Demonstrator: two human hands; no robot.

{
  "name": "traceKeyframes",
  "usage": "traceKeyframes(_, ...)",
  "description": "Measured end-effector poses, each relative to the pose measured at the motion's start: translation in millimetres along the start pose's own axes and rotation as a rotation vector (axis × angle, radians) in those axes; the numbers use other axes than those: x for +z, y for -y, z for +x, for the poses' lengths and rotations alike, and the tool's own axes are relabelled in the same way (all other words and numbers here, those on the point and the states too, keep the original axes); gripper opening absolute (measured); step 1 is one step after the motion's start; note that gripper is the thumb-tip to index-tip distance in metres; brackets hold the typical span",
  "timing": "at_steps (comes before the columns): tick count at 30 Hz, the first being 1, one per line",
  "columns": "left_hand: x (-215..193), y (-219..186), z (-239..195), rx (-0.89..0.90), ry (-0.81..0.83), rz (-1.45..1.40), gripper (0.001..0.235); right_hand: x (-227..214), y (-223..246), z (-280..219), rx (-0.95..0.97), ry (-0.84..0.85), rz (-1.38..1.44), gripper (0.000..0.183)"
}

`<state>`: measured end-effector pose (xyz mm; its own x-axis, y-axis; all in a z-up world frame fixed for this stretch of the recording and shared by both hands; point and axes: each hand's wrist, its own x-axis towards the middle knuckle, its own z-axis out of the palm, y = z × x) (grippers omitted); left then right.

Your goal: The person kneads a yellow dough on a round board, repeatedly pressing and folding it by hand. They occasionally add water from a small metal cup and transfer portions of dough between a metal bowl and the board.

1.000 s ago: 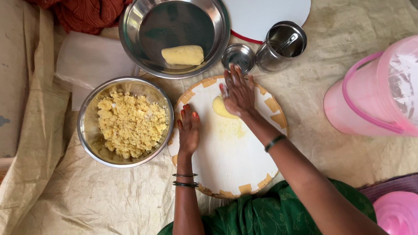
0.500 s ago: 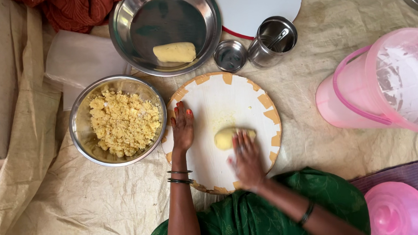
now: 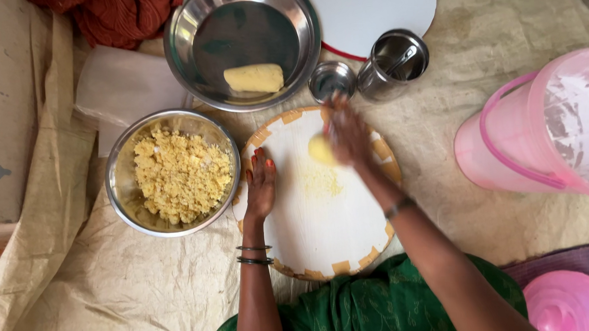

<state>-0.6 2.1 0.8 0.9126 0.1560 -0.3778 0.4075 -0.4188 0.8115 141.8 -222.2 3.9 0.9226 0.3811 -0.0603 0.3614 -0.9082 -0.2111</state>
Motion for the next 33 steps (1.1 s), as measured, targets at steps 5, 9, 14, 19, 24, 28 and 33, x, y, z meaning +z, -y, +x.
traceKeyframes(5, -0.3, -1.8, 1.3, 0.006, -0.009, 0.025, 0.089, 8.4, 39.1, -134.7, -0.230, 0.126, -0.105, 0.070)
traceKeyframes(9, 1.2, -1.6, 3.5, 0.020, -0.027, 0.016, 0.087, 3.5, 68.9, -206.7, -0.263, 0.107, -0.105, 0.071)
traceKeyframes(14, 2.8, 5.4, 4.4, 0.030, -0.027, -0.025, 0.086, -3.7, 92.1, -152.4, -0.214, 0.084, -0.100, 0.073)
traceKeyframes(19, -2.9, 2.5, 1.2, 0.006, -0.007, -0.087, 0.083, -12.2, 108.4, 3.6, -0.004, 0.173, -0.081, 0.067)
traceKeyframes(24, -4.2, 1.8, 2.0, -0.011, 0.004, -0.139, 0.084, -4.4, 112.2, 16.1, -0.065, 0.073, -0.033, 0.068)
traceKeyframes(28, -3.9, 0.9, 5.5, 0.014, -0.009, -0.120, 0.085, 13.3, 102.4, -88.7, -0.216, -0.008, 0.048, 0.076)
traceKeyframes(33, -2.6, 4.2, 4.6, 0.037, -0.013, -0.132, 0.088, 12.0, 78.6, -144.3, -0.243, -0.015, 0.367, 0.051)
